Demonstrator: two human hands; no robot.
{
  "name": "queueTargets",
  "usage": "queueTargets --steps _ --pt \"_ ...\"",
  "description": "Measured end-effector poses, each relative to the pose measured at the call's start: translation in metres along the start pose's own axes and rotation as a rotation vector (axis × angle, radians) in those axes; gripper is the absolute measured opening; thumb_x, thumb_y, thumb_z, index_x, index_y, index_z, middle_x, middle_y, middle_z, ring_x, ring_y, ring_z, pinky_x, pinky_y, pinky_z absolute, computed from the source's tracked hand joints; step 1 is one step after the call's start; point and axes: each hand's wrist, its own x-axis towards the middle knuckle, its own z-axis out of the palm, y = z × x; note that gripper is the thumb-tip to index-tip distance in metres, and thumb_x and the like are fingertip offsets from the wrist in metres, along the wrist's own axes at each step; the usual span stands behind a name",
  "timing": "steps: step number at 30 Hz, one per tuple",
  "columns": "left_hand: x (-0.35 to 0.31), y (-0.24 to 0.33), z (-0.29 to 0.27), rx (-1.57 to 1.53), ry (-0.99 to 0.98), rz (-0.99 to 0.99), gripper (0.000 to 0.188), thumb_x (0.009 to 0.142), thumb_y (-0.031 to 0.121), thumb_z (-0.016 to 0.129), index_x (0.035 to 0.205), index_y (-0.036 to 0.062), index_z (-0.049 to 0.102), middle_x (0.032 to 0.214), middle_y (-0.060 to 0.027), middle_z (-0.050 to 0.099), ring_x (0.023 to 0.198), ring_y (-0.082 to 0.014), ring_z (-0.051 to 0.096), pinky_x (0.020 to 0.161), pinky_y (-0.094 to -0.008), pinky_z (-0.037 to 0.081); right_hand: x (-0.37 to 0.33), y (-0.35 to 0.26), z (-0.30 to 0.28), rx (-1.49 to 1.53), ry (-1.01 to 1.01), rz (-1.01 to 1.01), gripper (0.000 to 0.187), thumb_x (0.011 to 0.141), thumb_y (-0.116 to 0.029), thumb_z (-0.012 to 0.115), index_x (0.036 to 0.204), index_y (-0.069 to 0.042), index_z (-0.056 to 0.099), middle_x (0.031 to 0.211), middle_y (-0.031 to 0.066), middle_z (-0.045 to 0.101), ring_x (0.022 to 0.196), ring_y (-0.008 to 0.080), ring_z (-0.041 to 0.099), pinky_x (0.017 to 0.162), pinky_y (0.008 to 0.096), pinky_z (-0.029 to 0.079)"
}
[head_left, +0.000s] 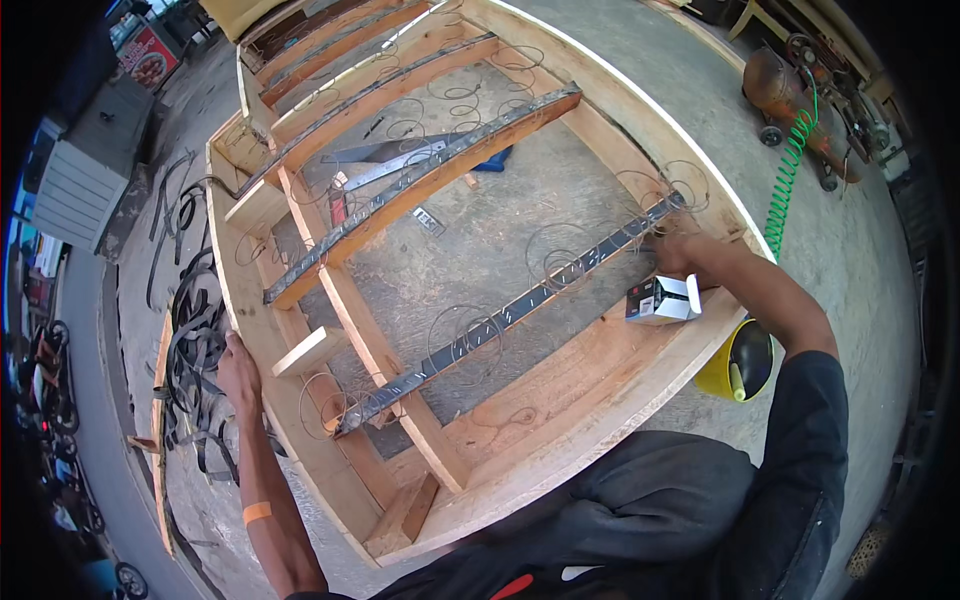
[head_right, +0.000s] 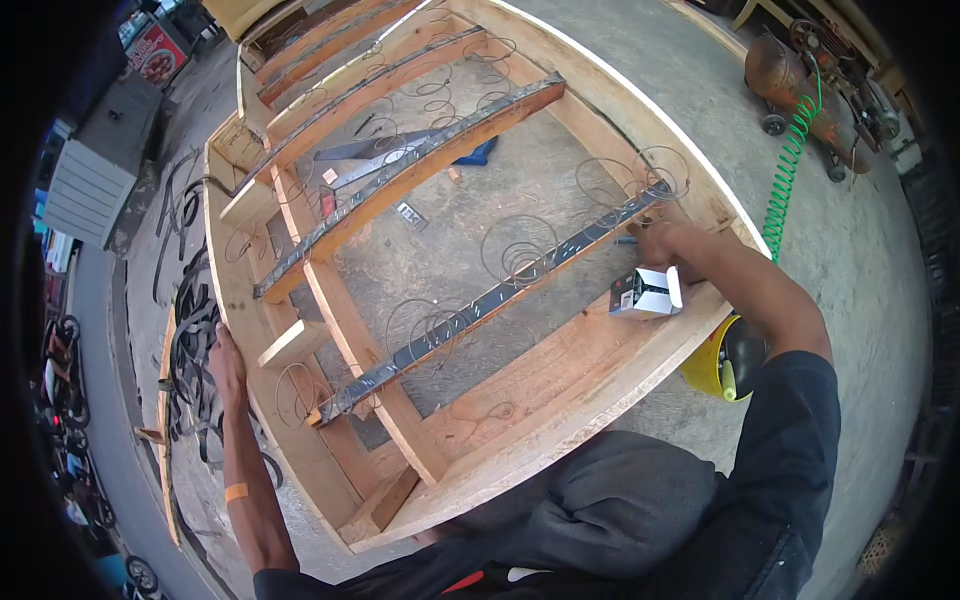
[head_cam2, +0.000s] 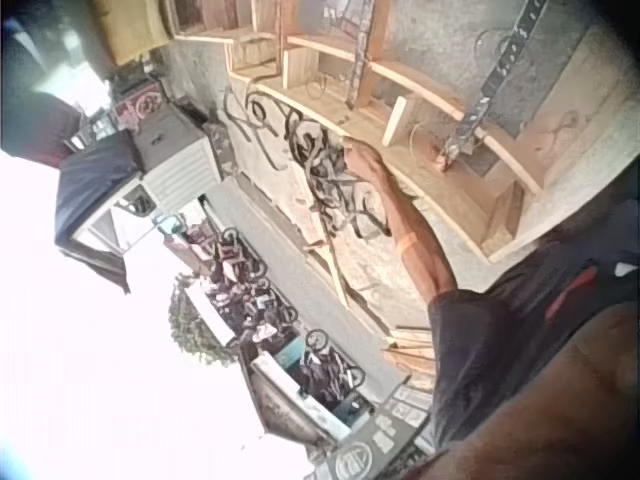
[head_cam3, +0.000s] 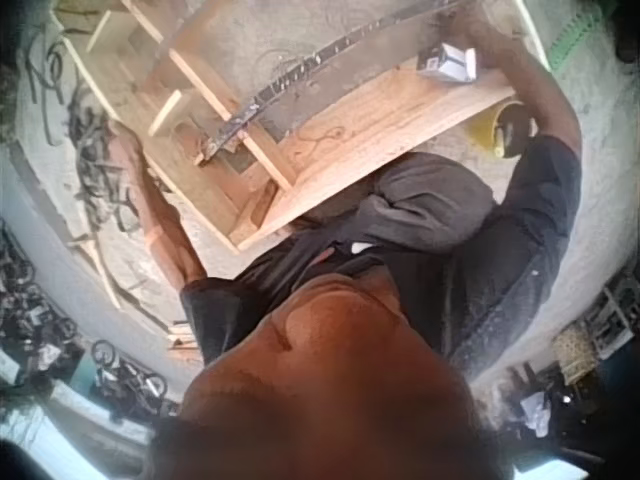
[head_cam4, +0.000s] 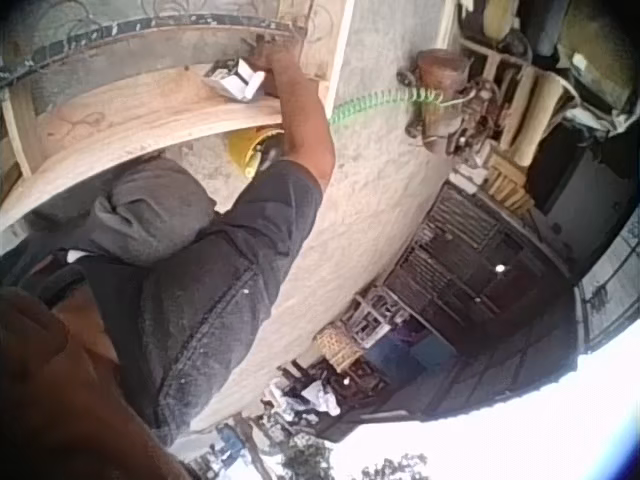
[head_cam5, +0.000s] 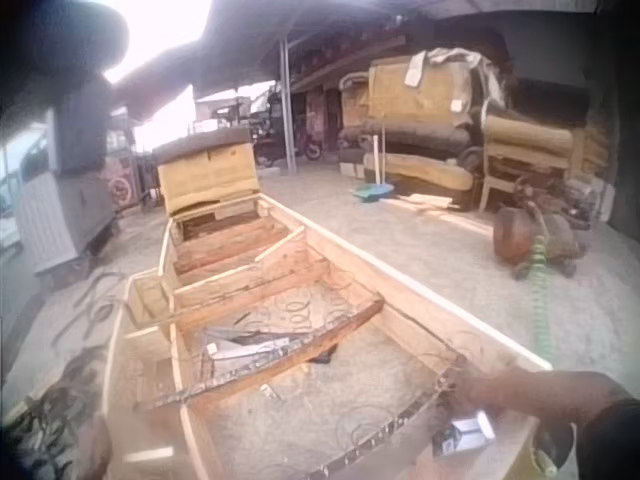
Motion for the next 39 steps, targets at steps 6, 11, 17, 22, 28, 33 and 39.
queueTargets --steps 6,11,17,22,28,33,39 --pt "0.002 -0.011 -0.022 0.130 0.053 0.025 0.070 0.104 0.051 0.034 0.107 -0.0071 0.073 0.102 -0.0337 0.071 0.101 -0.0519 0.066 0.092 -0.0520 0.048 0.045 -0.021 0.021 -0.106 0.271 -0.011 0.050 0.094 -0.019 0.061 0.140 -0.003 0.054 0.125 0.0249 0.068 0.112 0.0388 0.069 0.093 0.0475 0.056" --pt "0.006 -0.011 -0.019 0.125 0.038 0.036 0.073 0.103 0.051 0.033 0.104 -0.0111 0.071 0.100 -0.0362 0.069 0.100 -0.0539 0.066 0.093 -0.0525 0.048 0.002 -0.023 0.003 0.174 0.358 -0.133 0.039 0.091 -0.020 0.062 0.125 -0.003 0.065 0.116 0.0233 0.071 0.108 0.0373 0.070 0.095 0.0441 0.055" --pt "0.003 0.000 -0.015 0.089 0.041 0.047 0.075 0.103 0.052 0.033 0.102 -0.0137 0.069 0.099 -0.0391 0.067 0.101 -0.0548 0.065 0.092 -0.0519 0.048 -0.102 -0.053 -0.032 0.437 0.376 -0.173 0.035 0.088 -0.018 0.061 0.118 -0.001 0.068 0.108 0.0245 0.072 0.102 0.0392 0.069 0.092 0.0470 0.053" --pt "0.006 -0.018 -0.015 0.031 0.027 0.017 0.075 0.104 0.053 0.034 0.105 -0.0130 0.070 0.101 -0.0390 0.067 0.103 -0.0548 0.064 0.093 -0.0528 0.047 -0.149 -0.089 -0.039 0.277 0.453 -0.173 0.034 0.090 -0.025 0.065 0.111 0.002 0.067 0.104 0.0224 0.070 0.100 0.0401 0.068 0.090 0.0481 0.053" --pt "0.000 -0.019 -0.009 0.016 0.025 0.016 0.073 0.105 0.051 0.034 0.106 -0.0127 0.070 0.104 -0.0389 0.067 0.107 -0.0551 0.063 0.096 -0.0531 0.047 -0.139 -0.110 -0.009 0.076 0.558 -0.190 0.053 0.090 -0.043 0.072 0.115 0.002 0.063 0.126 0.0185 0.057 0.125 0.0368 0.054 0.094 0.0499 0.051" --pt "-0.003 -0.019 -0.021 0.112 -0.017 0.098 0.063 0.107 0.042 0.033 0.102 -0.0084 0.072 0.101 -0.0386 0.065 0.101 -0.0527 0.064 0.092 -0.0557 0.048 -0.120 -0.107 0.009 -0.177 0.664 -0.215 0.063 0.081 -0.039 0.079 0.122 0.002 0.054 0.122 0.0215 0.060 0.116 0.0376 0.061 0.088 0.0483 0.053" --pt "-0.047 -0.003 -0.067 0.017 0.022 0.390 0.035 0.103 0.024 0.052 0.123 -0.0005 0.066 0.111 -0.0290 0.068 0.095 -0.0428 0.069 0.086 -0.0496 0.052 -0.148 -0.124 -0.010 -0.126 0.453 -0.161 0.050 0.079 -0.029 0.076 0.115 -0.005 0.052 0.103 0.0193 0.071 0.096 0.0398 0.071 0.083 0.0531 0.051"
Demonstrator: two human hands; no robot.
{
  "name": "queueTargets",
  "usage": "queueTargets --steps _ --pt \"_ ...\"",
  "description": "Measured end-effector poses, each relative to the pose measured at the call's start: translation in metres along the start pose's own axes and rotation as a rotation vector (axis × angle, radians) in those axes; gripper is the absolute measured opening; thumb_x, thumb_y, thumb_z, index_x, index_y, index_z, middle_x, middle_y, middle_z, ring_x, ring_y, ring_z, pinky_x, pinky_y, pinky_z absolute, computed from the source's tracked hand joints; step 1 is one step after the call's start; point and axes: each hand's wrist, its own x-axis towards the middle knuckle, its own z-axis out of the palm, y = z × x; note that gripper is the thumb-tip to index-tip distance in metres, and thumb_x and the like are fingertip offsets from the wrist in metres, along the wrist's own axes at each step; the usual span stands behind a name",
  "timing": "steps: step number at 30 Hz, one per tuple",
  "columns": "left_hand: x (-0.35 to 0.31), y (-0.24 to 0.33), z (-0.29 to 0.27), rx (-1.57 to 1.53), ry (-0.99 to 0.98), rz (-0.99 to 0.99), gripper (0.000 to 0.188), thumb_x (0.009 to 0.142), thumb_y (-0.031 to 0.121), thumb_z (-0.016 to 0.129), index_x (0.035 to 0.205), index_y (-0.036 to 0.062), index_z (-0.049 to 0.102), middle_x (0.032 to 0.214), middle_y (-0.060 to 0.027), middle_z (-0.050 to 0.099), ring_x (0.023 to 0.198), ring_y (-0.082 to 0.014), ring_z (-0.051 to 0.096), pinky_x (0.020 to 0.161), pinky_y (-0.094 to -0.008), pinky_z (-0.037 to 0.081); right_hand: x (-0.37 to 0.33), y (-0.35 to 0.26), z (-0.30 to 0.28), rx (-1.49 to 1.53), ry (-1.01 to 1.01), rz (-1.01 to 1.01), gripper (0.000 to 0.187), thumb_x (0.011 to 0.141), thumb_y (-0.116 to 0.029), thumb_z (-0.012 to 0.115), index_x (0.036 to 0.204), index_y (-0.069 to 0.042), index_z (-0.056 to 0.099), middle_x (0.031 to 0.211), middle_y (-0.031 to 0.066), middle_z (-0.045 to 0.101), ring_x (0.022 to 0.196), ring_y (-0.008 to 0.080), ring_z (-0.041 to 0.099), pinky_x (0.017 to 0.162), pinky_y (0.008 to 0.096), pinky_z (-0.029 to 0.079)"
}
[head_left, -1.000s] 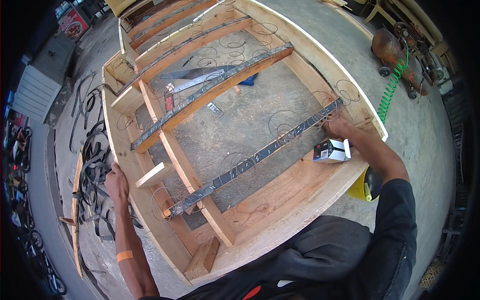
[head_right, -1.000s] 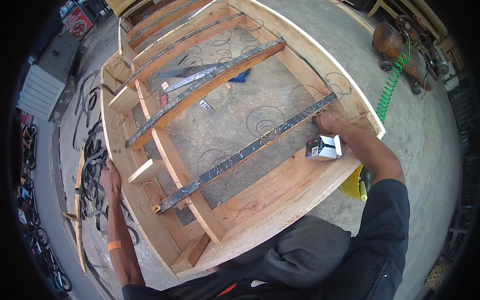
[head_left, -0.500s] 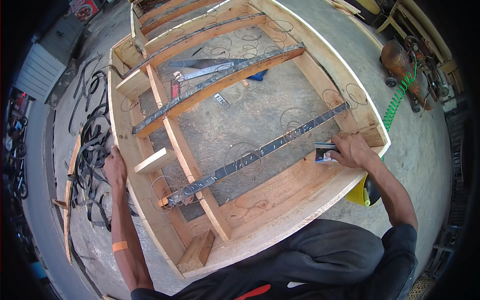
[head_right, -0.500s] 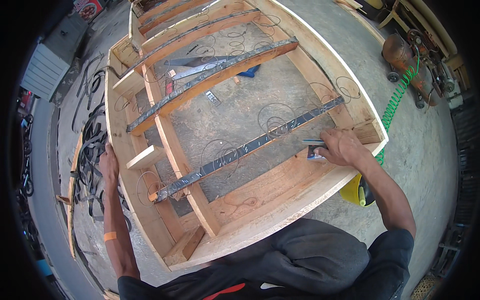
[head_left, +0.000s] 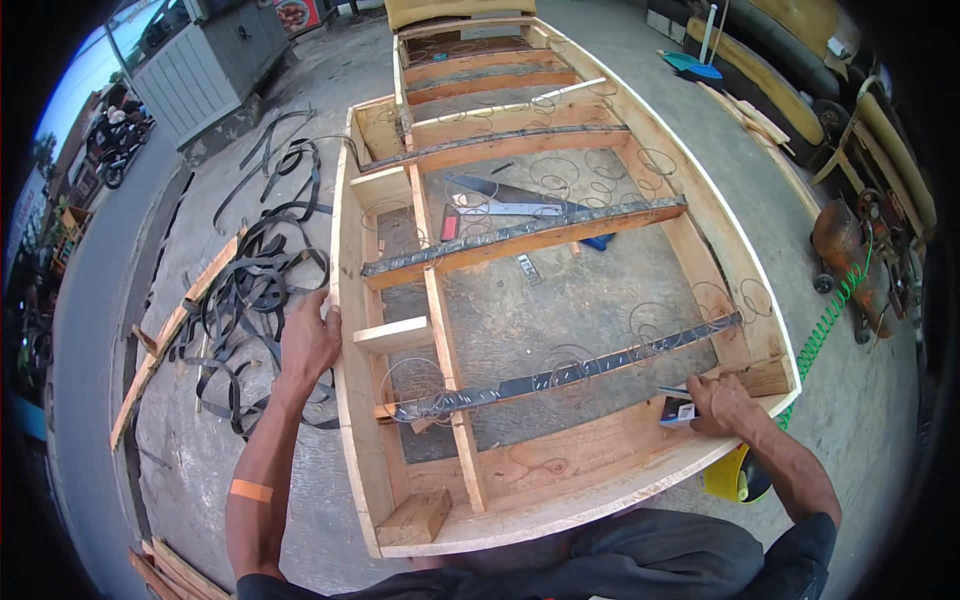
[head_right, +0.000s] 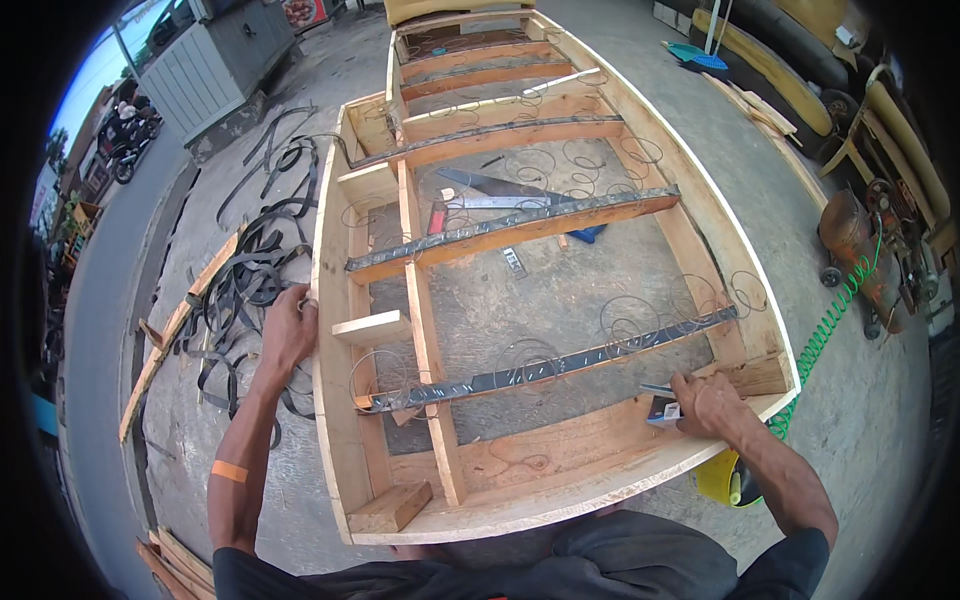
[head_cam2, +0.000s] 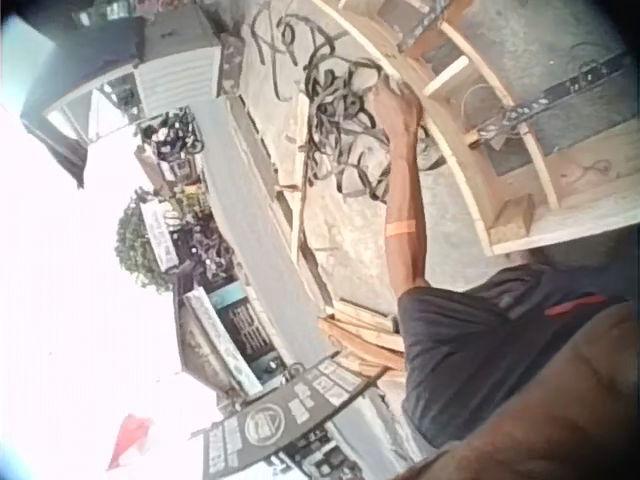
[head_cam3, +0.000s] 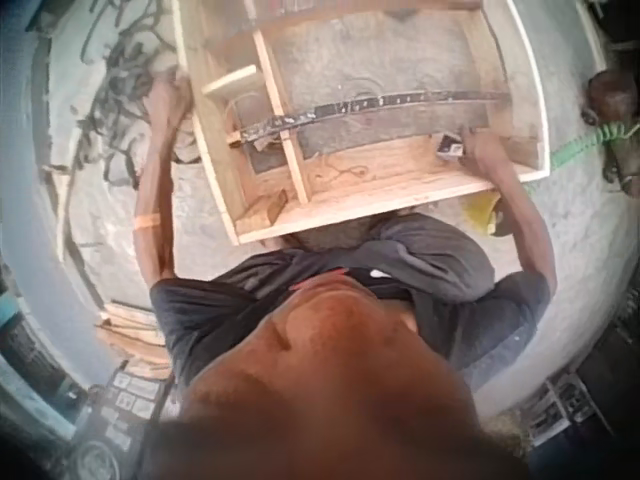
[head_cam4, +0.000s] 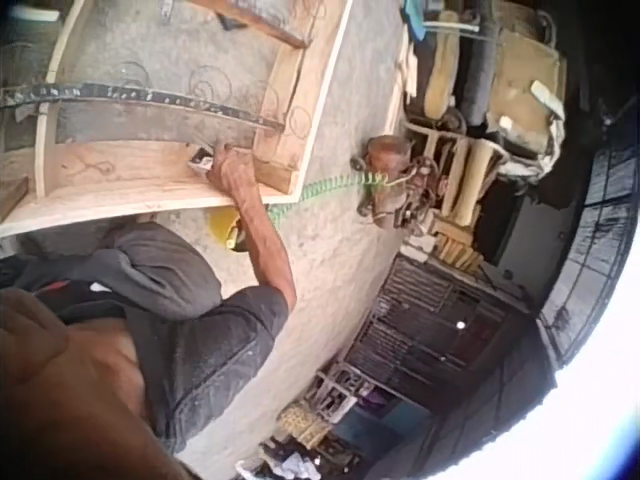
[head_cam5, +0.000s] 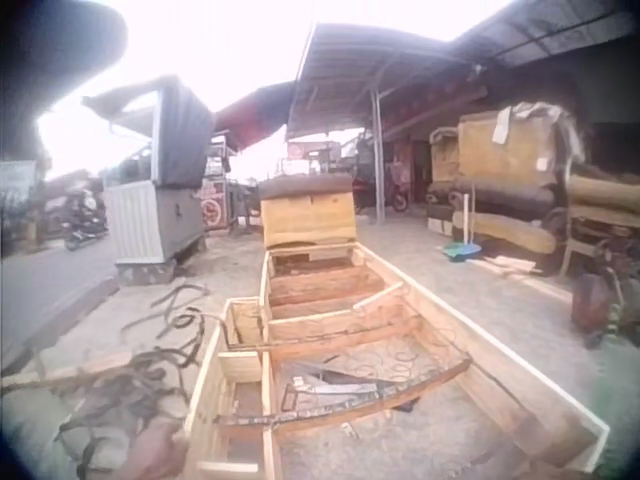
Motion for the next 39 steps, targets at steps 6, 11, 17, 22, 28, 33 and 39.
queueTargets --steps 6,11,17,22,28,33,39 --pt "-0.100 0.088 -0.043 -0.477 -0.107 0.100 0.040 0.102 0.017 0.057 0.137 -0.0002 0.056 0.123 -0.0148 0.067 0.100 -0.0247 0.067 0.087 -0.0389 0.056 -0.069 -0.073 -0.146 0.324 -0.039 -0.068 0.064 0.079 -0.045 0.081 0.111 0.003 0.053 0.093 0.0257 0.071 0.085 0.0454 0.071 0.083 0.0528 0.053" --pt "-0.172 0.136 -0.023 -1.589 -0.478 -0.168 0.081 0.098 0.055 0.062 0.156 0.0061 0.033 0.150 -0.0158 0.045 0.133 -0.0288 0.052 0.108 -0.0488 0.047 -0.080 -0.144 -0.215 0.727 0.402 -0.460 0.070 0.079 -0.048 0.084 0.106 0.008 0.050 0.088 0.0284 0.068 0.077 0.0394 0.073 0.065 0.0426 0.057" --pt "-0.156 0.129 -0.044 -2.016 -0.322 -0.308 0.087 0.095 0.080 0.040 0.146 0.0091 0.045 0.138 -0.0152 0.060 0.130 -0.0331 0.060 0.109 -0.0523 0.049 -0.070 -0.233 -0.246 0.772 0.334 -0.505 0.079 0.085 -0.056 0.078 0.116 0.009 0.046 0.089 0.0294 0.066 0.082 0.0426 0.073 0.068 0.0472 0.057" --pt "-0.187 0.121 -0.032 -2.032 -0.433 -0.446 0.083 0.100 0.075 0.034 0.151 0.0096 0.039 0.148 -0.0169 0.051 0.134 -0.0336 0.056 0.110 -0.0552 0.047 -0.061 -0.240 -0.225 0.770 0.300 -0.394 0.093 0.075 -0.056 0.088 0.127 0.010 0.047 0.098 0.0250 0.068 0.091 0.0368 0.073 0.079 0.0445 0.057" --pt "-0.202 0.122 -0.003 -1.231 -0.613 0.020 0.071 0.105 0.055 0.049 0.155 0.0067 0.035 0.138 -0.0205 0.052 0.120 -0.0297 0.062 0.094 -0.0450 0.056 -0.125 -0.160 -0.208 0.613 0.457 -0.049 0.059 0.083 -0.035 0.082 0.106 0.006 0.045 0.086 0.0302 0.062 0.087 0.0473 0.067 0.078 0.0517 0.050" --pt "-0.218 0.094 0.018 -0.770 -0.660 0.089 0.046 0.102 0.023 0.061 0.141 0.0009 0.053 0.128 -0.0189 0.057 0.099 -0.0251 0.067 0.085 -0.0375 0.055 -0.220 -0.087 -0.160 0.552 0.572 0.732 0.054 0.077 -0.026 0.084 0.106 0.005 0.051 0.090 0.0285 0.069 0.086 0.0438 0.070 0.080 0.0488 0.053" --pt "-0.218 0.105 0.022 -0.585 -0.837 0.155 0.038 0.100 0.021 0.064 0.132 0.0016 0.061 0.120 -0.0161 0.061 0.093 -0.0259 0.070 0.079 -0.0371 0.056 -0.259 0.005 -0.009 0.528 0.494 1.223 0.059 0.071 -0.027 0.087 0.107 0.005 0.053 0.094 0.0291 0.072 0.090 0.0416 0.073 0.081 0.0491 0.055"
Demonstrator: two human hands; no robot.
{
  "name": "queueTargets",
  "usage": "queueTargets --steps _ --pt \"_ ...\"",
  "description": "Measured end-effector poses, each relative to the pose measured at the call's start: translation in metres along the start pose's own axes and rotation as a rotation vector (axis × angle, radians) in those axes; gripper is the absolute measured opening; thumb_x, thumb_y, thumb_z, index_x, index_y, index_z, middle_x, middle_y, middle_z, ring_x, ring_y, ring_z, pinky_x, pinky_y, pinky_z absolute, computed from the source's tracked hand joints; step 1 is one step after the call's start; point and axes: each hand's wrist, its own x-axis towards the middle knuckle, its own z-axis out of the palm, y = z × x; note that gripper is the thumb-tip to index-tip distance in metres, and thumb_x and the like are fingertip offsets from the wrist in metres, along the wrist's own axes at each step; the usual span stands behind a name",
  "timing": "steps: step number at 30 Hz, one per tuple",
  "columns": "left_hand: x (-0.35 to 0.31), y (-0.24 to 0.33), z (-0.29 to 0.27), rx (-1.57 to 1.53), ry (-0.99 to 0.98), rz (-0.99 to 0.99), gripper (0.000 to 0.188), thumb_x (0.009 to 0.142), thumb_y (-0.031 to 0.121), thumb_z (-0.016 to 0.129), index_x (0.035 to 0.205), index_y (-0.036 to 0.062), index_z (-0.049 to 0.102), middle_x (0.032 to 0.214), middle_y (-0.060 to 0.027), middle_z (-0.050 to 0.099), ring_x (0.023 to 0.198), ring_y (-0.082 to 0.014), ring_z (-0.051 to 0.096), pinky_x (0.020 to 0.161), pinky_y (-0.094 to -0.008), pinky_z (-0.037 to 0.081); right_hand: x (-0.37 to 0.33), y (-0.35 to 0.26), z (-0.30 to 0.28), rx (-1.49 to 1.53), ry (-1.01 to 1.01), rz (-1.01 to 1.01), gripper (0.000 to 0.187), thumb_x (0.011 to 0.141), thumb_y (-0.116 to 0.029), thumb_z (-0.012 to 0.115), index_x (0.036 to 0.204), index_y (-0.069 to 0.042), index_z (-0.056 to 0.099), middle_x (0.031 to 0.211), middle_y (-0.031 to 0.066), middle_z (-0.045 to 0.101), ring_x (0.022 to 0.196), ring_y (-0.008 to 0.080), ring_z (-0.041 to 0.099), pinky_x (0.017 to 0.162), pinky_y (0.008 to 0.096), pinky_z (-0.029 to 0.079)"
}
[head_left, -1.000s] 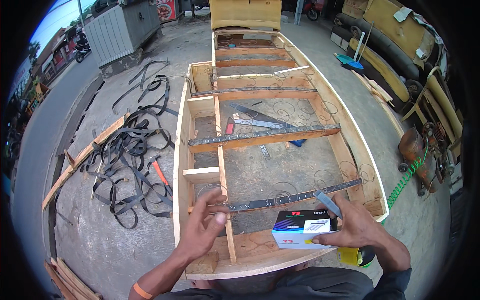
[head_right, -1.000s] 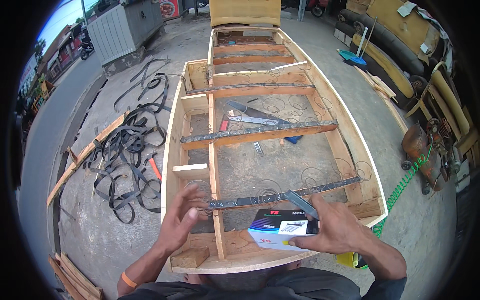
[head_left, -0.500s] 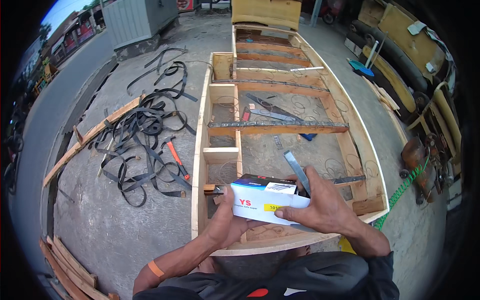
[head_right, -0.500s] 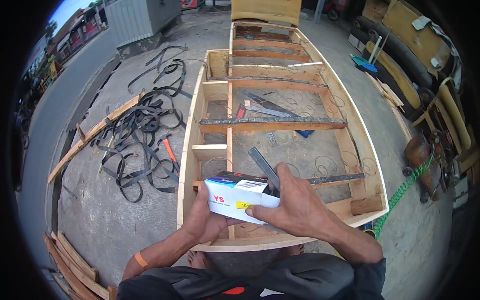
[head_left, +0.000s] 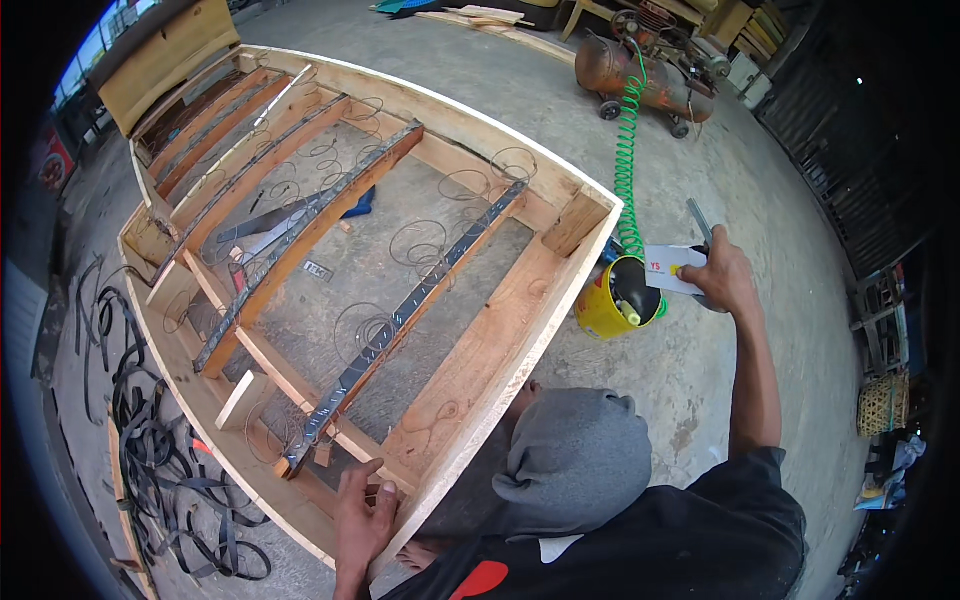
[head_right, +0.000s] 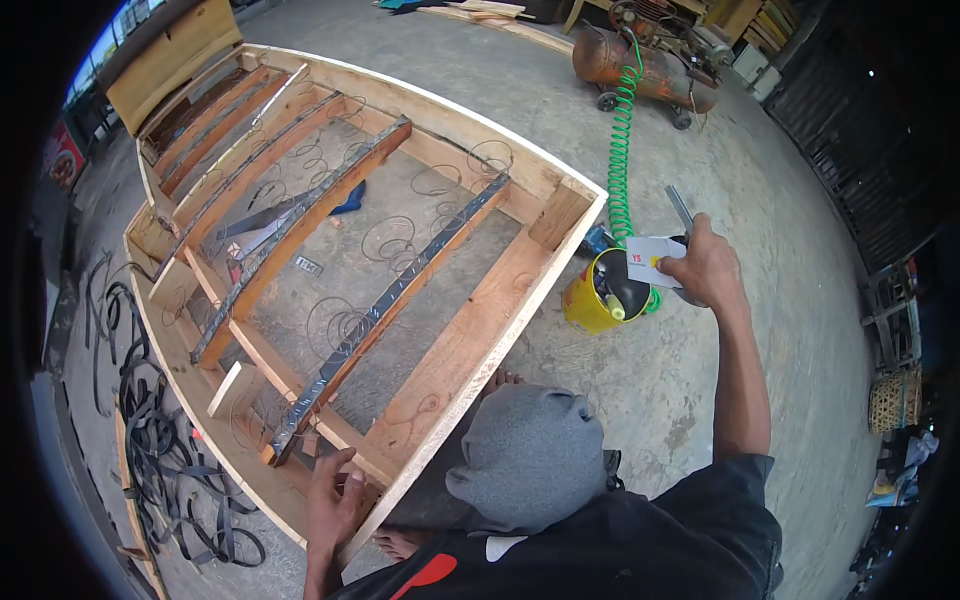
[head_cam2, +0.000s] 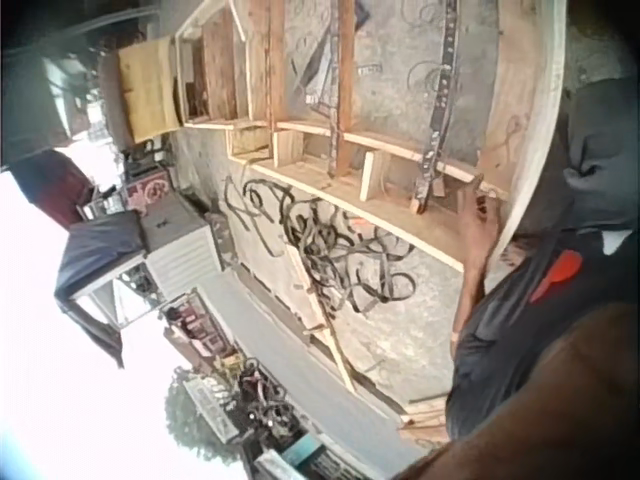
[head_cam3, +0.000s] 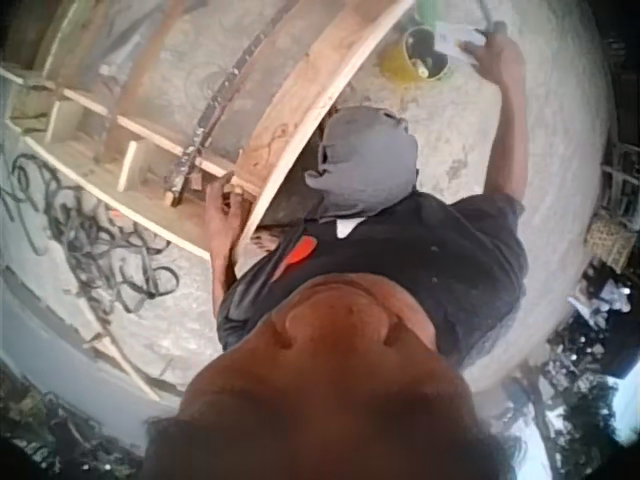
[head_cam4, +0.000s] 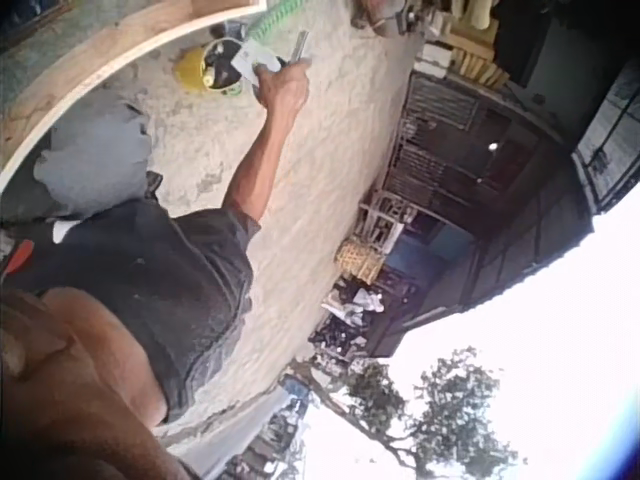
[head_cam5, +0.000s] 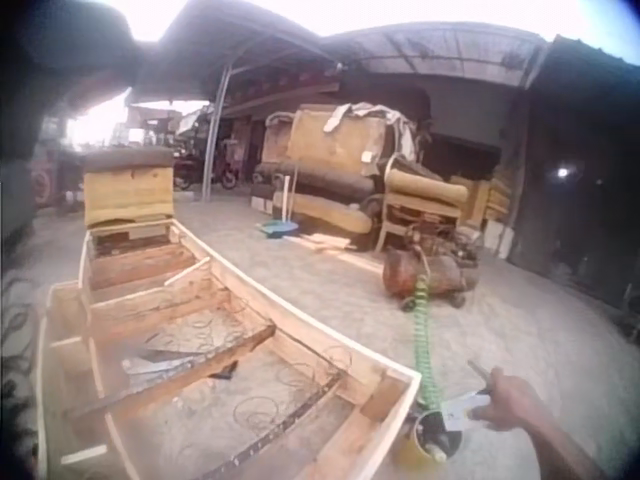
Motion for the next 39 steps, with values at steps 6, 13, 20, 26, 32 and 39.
queueTargets --steps 6,13,20,26,32,39 --pt "0.003 0.001 -0.008 0.078 -0.132 -0.060 0.035 0.098 0.018 0.066 0.129 0.0017 0.064 0.117 -0.0198 0.064 0.089 -0.0280 0.071 0.075 -0.0371 0.055 0.025 0.049 0.154 0.052 -0.167 0.194 0.079 0.076 -0.054 0.081 0.118 0.007 0.055 0.107 0.0331 0.070 0.105 0.0463 0.070 0.090 0.0525 0.054" --pt "0.003 -0.004 -0.004 0.033 -0.118 -0.137 0.030 0.098 0.020 0.066 0.122 0.0025 0.070 0.113 -0.0179 0.069 0.090 -0.0285 0.071 0.078 -0.0379 0.055 0.055 0.030 0.146 -0.128 -0.168 0.052 0.046 0.101 -0.045 0.057 0.117 -0.004 0.069 0.112 0.0258 0.072 0.105 0.0453 0.069 0.088 0.0536 0.055" --pt "0.009 0.017 -0.007 0.101 -0.210 -0.157 0.034 0.102 0.026 0.060 0.125 0.0029 0.068 0.122 -0.0184 0.069 0.100 -0.0330 0.070 0.089 -0.0409 0.055 0.105 0.031 0.151 -0.426 -0.328 -0.123 0.038 0.088 -0.043 0.069 0.108 -0.012 0.079 0.107 0.0213 0.075 0.103 0.0397 0.072 0.091 0.0492 0.057" --pt "-0.004 0.007 -0.017 0.078 -0.122 -0.152 0.038 0.104 0.030 0.057 0.128 0.0015 0.065 0.122 -0.0205 0.068 0.106 -0.0371 0.069 0.094 -0.0447 0.053 0.134 0.019 0.175 -0.367 -0.468 -0.073 0.045 0.081 -0.042 0.075 0.107 -0.005 0.078 0.110 0.0251 0.074 0.106 0.0386 0.072 0.093 0.0483 0.056" --pt "-0.005 -0.004 -0.024 0.012 -0.079 -0.104 0.037 0.104 0.030 0.059 0.128 0.0035 0.066 0.113 -0.0195 0.069 0.102 -0.0341 0.070 0.090 -0.0431 0.054 0.119 0.019 0.180 -0.400 -0.478 -0.367 0.050 0.083 -0.042 0.072 0.113 -0.003 0.076 0.108 0.0277 0.073 0.104 0.0407 0.071 0.091 0.0490 0.056" --pt "-0.029 0.005 -0.076 -0.128 0.224 0.143 0.028 0.105 0.020 0.059 0.123 0.0016 0.068 0.103 -0.0133 0.070 0.096 -0.0255 0.070 0.087 -0.0362 0.054 0.094 -0.018 0.143 -0.112 -0.131 -0.322 0.046 0.096 -0.027 0.061 0.133 0.002 0.065 0.114 0.0296 0.071 0.107 0.0426 0.070 0.093 0.0487 0.055"
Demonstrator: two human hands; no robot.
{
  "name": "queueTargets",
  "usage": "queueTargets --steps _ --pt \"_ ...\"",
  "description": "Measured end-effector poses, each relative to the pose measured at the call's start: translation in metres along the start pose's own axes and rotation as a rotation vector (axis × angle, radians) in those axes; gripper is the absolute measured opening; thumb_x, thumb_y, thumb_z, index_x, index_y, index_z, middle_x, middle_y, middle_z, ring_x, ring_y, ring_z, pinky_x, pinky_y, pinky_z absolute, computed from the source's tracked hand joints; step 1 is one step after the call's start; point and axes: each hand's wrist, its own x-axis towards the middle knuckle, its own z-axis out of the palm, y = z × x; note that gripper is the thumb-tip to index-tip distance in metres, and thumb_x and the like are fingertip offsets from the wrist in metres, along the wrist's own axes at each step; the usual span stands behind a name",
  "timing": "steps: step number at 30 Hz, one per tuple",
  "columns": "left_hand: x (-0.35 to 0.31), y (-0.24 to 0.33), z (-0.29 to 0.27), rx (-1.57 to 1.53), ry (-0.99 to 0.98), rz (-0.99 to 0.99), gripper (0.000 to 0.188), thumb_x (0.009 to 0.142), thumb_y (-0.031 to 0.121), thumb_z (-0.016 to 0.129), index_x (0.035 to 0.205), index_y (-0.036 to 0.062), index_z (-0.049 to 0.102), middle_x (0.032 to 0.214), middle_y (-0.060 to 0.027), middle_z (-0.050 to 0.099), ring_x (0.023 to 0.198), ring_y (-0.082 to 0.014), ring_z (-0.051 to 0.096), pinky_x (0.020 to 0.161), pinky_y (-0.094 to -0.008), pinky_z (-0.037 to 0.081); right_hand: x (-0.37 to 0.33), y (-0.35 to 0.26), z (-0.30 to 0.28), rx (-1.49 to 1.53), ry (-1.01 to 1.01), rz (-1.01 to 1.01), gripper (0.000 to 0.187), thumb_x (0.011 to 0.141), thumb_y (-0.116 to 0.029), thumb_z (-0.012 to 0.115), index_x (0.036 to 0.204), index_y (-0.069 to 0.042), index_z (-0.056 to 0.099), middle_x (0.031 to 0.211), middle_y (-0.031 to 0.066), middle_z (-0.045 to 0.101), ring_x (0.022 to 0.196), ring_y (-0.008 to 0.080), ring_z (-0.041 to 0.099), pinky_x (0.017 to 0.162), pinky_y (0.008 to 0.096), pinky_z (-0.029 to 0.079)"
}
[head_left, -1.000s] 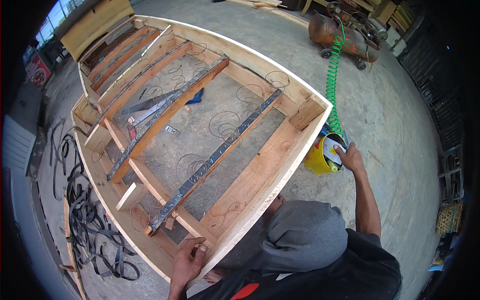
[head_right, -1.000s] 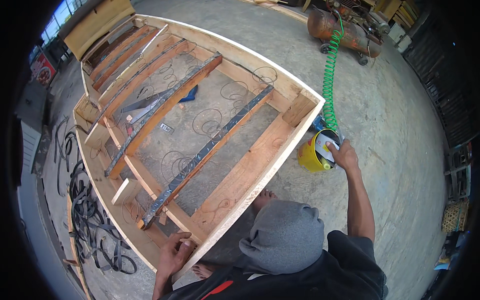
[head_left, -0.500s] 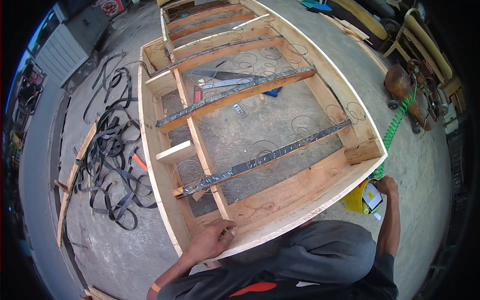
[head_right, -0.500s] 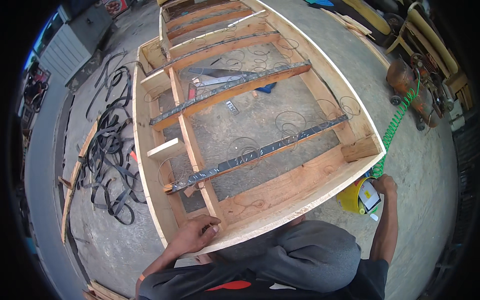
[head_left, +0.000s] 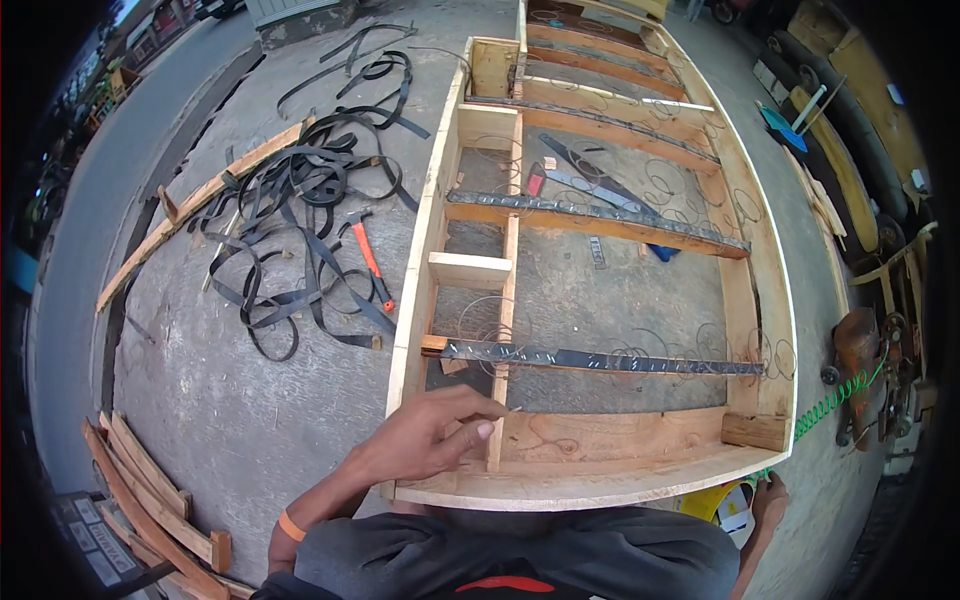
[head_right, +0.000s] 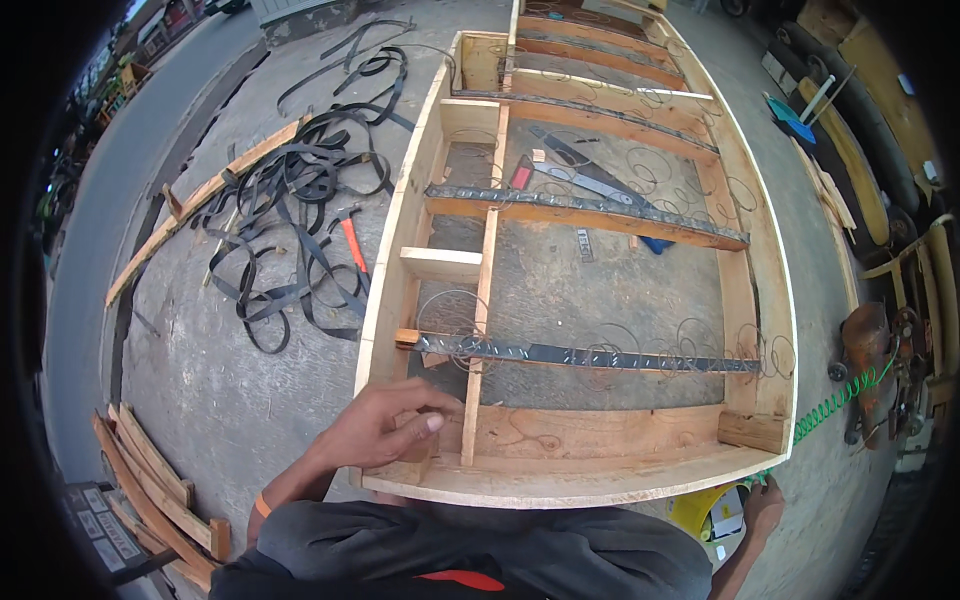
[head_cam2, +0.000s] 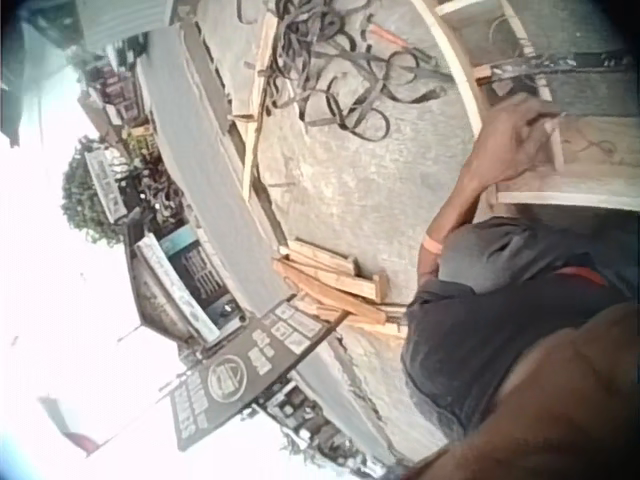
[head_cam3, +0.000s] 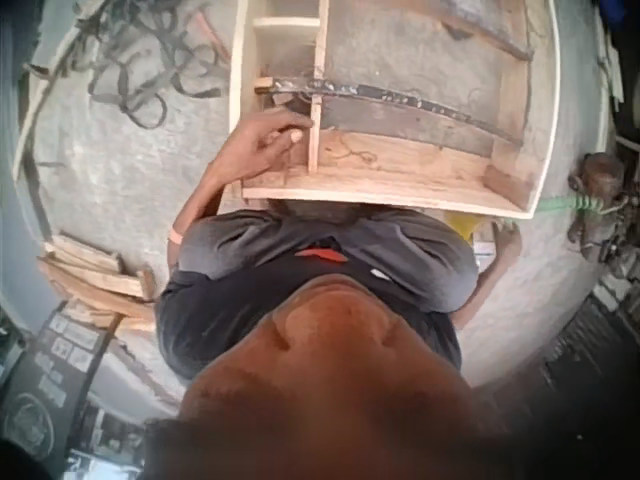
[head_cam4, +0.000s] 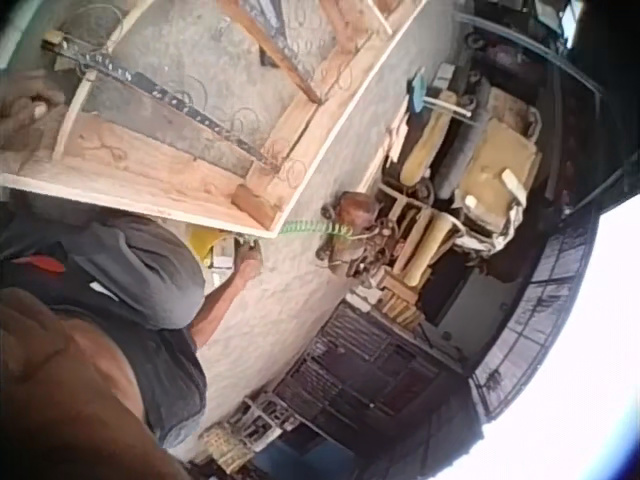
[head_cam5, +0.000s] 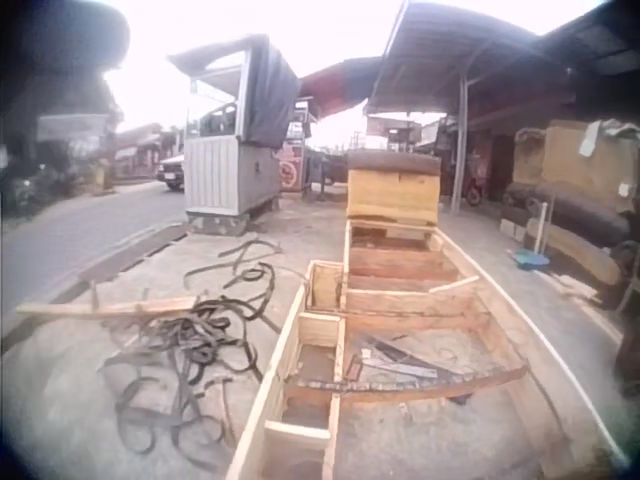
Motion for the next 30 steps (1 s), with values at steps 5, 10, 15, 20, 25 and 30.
queueTargets --steps 5,10,15,20,25,30 --pt "0.010 -0.056 -0.072 -0.213 0.880 0.010 0.026 0.107 0.018 0.057 0.117 -0.0027 0.069 0.098 -0.0075 0.071 0.092 -0.0142 0.067 0.084 -0.0288 0.053 -0.030 -0.045 -0.020 0.440 0.370 -0.065 0.048 0.106 -0.032 0.052 0.139 0.003 0.059 0.130 0.0249 0.067 0.116 0.0344 0.066 0.100 0.0410 0.050" --pt "0.009 -0.239 -0.125 0.340 1.002 -0.579 0.058 0.094 0.041 0.070 0.137 0.0030 0.059 0.130 -0.0195 0.062 0.126 -0.0384 0.056 0.105 -0.0486 0.044 -0.083 -0.176 0.022 0.745 0.249 -0.347 0.046 0.110 -0.032 0.051 0.138 0.003 0.058 0.129 0.0183 0.065 0.115 0.0256 0.061 0.101 0.0366 0.047" --pt "0.040 -0.288 -0.106 0.586 0.914 -0.849 0.088 0.085 0.052 0.075 0.151 0.0037 0.042 0.154 -0.0190 0.042 0.146 -0.0466 0.032 0.116 -0.0626 0.029 -0.084 -0.195 0.033 0.627 0.158 -0.379 0.041 0.108 -0.031 0.052 0.134 -0.001 0.063 0.107 0.0161 0.069 0.094 0.0234 0.066 0.085 0.0363 0.052" --pt "0.041 -0.294 -0.105 0.426 0.815 -0.879 0.060 0.086 0.036 0.071 0.133 0.0012 0.060 0.145 -0.0191 0.051 0.138 -0.0379 0.046 0.112 -0.0623 0.034 -0.098 -0.207 0.010 0.476 0.040 -0.380 0.035 0.104 -0.024 0.054 0.131 -0.004 0.065 0.108 0.0184 0.073 0.094 0.0290 0.070 0.087 0.0413 0.053" --pt "-0.013 -0.285 -0.118 0.117 1.218 -0.711 0.029 0.089 0.019 0.062 0.110 0.0003 0.068 0.115 -0.0134 0.067 0.104 -0.0305 0.067 0.095 -0.0517 0.049 -0.094 -0.206 0.012 0.433 0.044 -0.475 0.033 0.104 -0.022 0.054 0.129 -0.003 0.066 0.103 0.0165 0.072 0.089 0.0275 0.068 0.080 0.0402 0.052" --pt "-0.072 -0.136 -0.159 -0.533 1.226 -0.155 0.023 0.107 0.015 0.047 0.125 0.0038 0.057 0.095 -0.0084 0.068 0.071 -0.0110 0.064 0.062 -0.0256 0.055 -0.094 -0.206 0.008 0.465 -0.044 -0.483 0.038 0.104 -0.028 0.055 0.129 -0.002 0.067 0.110 0.0190 0.072 0.093 0.0309 0.069 0.083 0.0425 0.053"
